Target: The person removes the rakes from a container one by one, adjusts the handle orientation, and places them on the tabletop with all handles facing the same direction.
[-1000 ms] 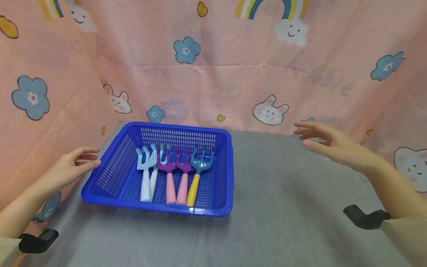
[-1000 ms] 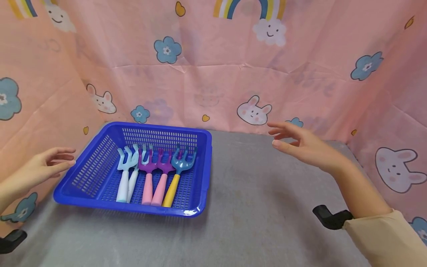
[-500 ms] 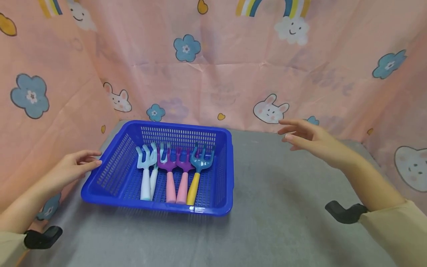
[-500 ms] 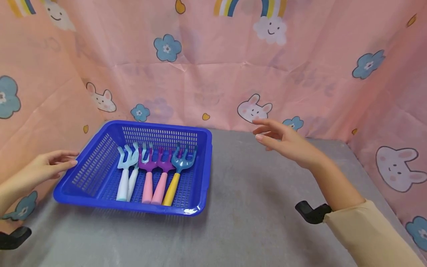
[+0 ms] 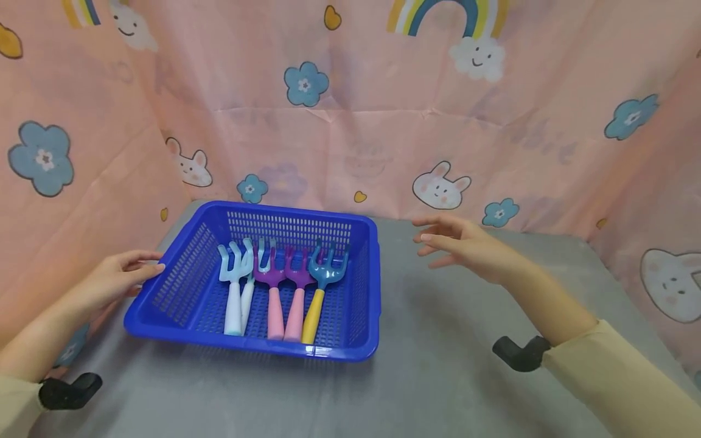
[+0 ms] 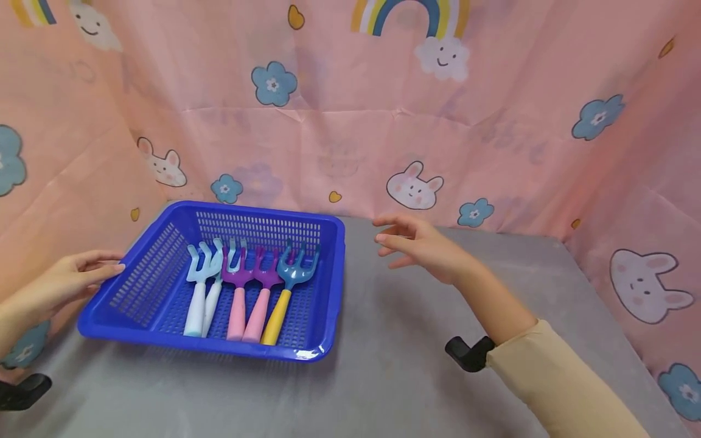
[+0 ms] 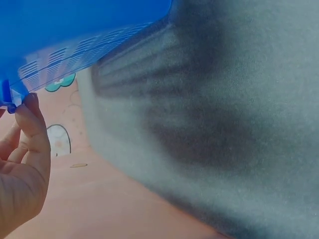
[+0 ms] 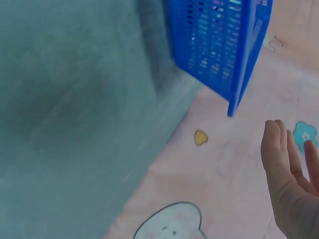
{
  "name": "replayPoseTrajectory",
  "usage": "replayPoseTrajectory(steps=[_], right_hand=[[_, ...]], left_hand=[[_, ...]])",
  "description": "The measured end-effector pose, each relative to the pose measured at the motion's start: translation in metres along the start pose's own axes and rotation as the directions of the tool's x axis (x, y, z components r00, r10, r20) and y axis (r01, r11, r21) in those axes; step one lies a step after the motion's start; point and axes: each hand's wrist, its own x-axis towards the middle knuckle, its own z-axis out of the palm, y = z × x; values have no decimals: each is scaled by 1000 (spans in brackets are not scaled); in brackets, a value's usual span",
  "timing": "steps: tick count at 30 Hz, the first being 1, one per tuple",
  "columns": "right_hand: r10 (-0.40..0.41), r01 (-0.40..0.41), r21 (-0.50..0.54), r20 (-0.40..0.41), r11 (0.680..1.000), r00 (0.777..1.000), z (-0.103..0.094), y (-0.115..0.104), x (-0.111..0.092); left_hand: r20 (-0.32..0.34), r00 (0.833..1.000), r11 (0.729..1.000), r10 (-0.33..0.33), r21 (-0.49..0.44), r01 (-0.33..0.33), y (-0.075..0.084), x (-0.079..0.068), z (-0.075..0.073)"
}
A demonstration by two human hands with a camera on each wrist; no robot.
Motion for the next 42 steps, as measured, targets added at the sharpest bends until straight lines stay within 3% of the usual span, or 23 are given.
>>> replayPoseTrajectory(steps=[10,19,27,32,38,42], right_hand=[[31,-37,150,44,988,999,28,-5,26],[189,-203,184,90,962,978,58,-5,46],[226,-245,281,99,928,969,79,-7,59],[275,-286,318,77,904,958,104,-6,71],[329,-348,320,114,881,937,128,-8,80],[366,-375,293,89,879,926,138,-5,84]], left_hand=[[25,996,992,-91,-84,93,-3,2,-2],[60,988,980,-144,-132,150,0,5,-5],[90,985,975,-147,-152,160,3,8,-8],[112,982,968,-153,-185,172,7,9,-9],[120,980,959,-159,-216,182,6,7,-6],[127,979,951,-160,-246,187,5,8,-6]])
